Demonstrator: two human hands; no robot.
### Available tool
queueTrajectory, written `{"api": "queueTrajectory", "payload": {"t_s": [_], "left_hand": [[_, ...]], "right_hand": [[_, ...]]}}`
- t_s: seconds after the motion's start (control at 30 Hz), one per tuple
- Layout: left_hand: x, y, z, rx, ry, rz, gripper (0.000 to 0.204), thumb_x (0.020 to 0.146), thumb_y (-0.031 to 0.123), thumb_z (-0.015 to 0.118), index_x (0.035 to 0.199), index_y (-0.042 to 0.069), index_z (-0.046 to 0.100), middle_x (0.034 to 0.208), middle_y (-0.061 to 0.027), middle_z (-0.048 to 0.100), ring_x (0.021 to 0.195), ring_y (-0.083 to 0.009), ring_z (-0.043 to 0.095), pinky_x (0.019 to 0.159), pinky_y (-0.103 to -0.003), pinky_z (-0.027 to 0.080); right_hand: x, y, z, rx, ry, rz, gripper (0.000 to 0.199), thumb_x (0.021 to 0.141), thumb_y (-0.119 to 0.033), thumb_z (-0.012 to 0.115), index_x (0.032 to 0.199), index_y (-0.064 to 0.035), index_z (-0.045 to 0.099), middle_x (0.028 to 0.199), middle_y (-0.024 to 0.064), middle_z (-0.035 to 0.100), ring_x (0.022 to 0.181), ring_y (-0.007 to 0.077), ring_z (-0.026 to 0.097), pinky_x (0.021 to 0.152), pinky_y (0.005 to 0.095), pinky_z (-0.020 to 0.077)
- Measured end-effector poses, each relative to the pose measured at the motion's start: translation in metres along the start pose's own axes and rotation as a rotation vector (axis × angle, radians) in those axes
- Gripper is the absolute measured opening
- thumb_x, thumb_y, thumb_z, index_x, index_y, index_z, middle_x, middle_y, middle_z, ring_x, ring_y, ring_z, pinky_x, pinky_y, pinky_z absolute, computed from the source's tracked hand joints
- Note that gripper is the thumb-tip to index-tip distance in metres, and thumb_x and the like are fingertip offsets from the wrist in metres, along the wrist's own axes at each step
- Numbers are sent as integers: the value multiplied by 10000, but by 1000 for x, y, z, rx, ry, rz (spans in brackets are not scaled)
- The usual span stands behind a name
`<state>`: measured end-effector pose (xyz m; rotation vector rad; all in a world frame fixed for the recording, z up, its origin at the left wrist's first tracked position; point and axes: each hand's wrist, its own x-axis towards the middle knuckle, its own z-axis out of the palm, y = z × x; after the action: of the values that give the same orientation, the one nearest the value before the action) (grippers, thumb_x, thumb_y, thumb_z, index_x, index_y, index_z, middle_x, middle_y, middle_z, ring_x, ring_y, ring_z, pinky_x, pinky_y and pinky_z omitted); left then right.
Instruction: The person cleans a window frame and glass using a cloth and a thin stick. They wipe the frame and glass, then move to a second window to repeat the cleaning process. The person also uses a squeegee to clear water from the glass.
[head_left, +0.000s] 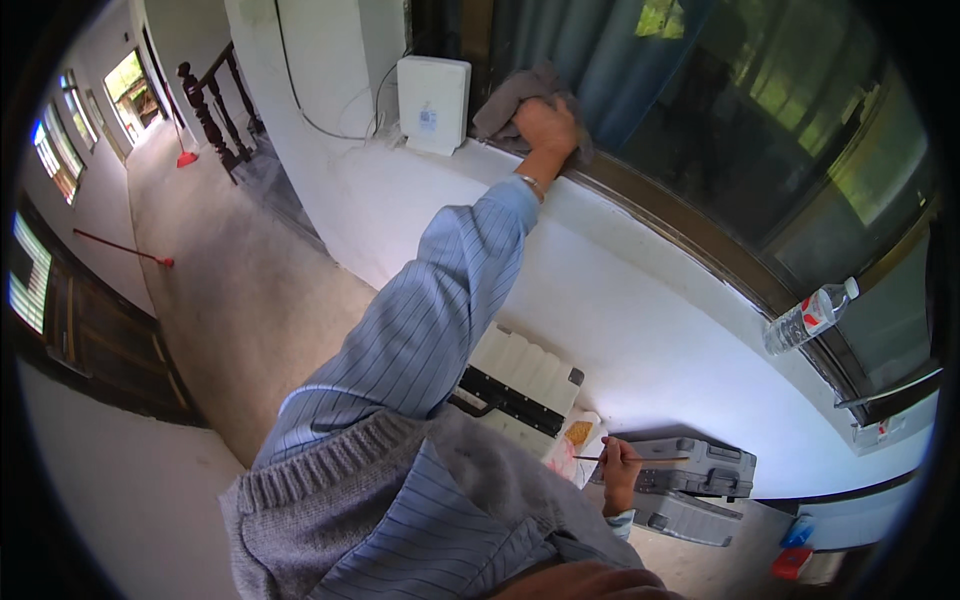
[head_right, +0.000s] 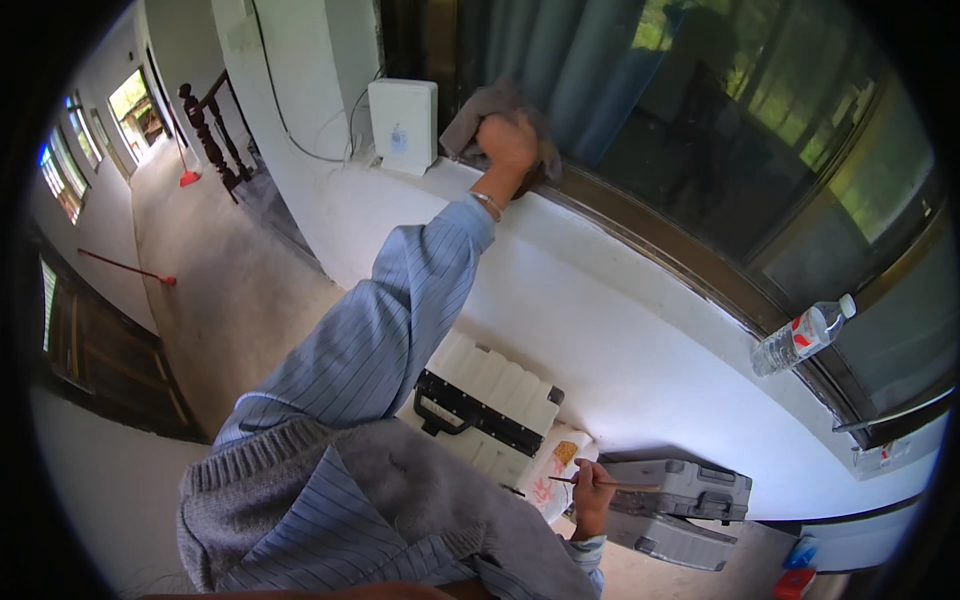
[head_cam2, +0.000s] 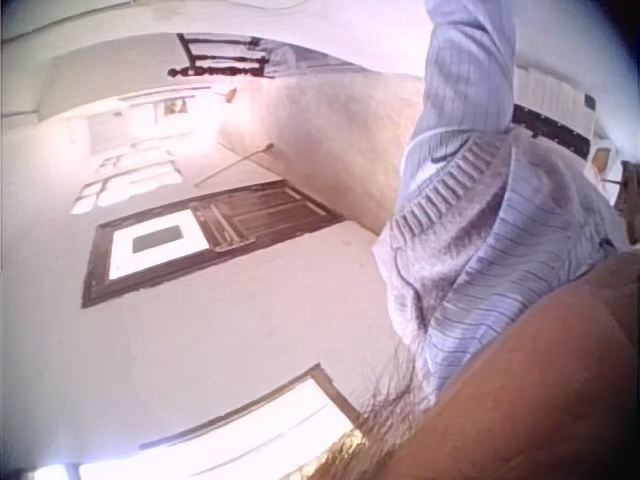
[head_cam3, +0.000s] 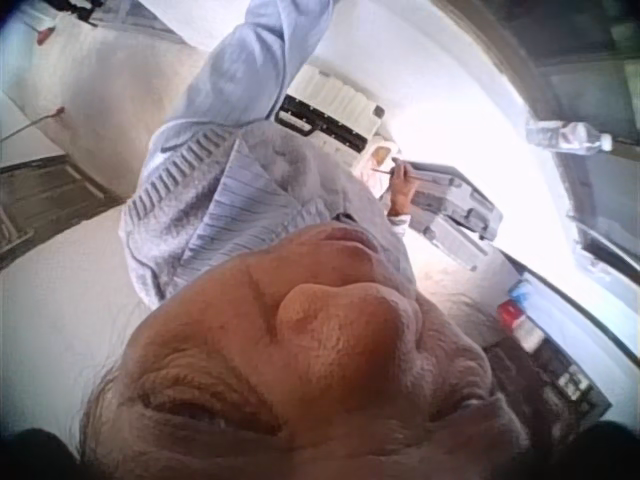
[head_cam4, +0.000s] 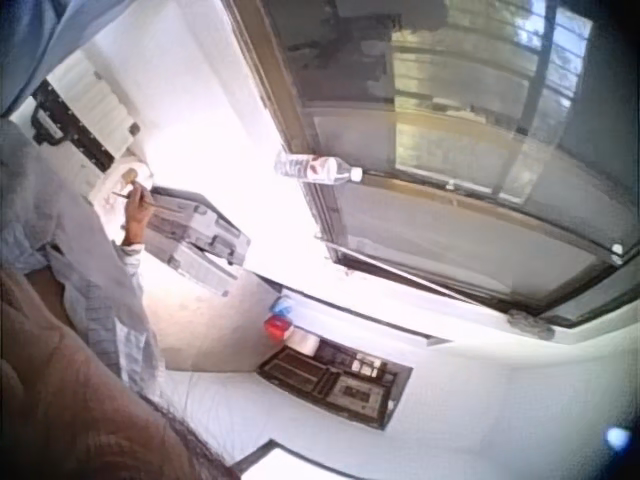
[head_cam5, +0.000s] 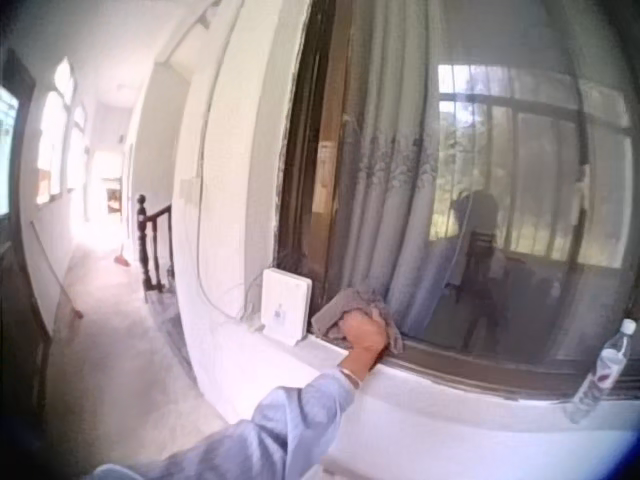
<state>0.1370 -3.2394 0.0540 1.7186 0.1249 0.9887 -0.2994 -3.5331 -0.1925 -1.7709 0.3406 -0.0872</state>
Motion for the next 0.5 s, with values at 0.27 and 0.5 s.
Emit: {"api": "queueTrajectory", "payload": {"t_s": [0.27, 0.5], "left_hand": [[-82, 47, 17, 163, -113, 417, 364, 745, 208, 642, 1020, -27, 600, 1075, -234, 558, 1079, -425, 443, 991, -505, 259], [-138, 84, 26, 18, -360, 590, 362, 701, 204, 700, 1005, 24, 624, 1064, -216, 563, 1076, -406, 454, 1013, -470, 304]], "right_hand": [[-11, -8, 8, 77, -1, 8, 231, 924, -191, 539, 875, 3, 653, 550, -14, 502, 422, 40, 399, 380, 200, 292], [-32, -14, -6, 63, 63, 38, 219, 919, -171, 544, 874, 13, 653, 559, -12, 508, 473, 45, 426, 431, 202, 315]]}}
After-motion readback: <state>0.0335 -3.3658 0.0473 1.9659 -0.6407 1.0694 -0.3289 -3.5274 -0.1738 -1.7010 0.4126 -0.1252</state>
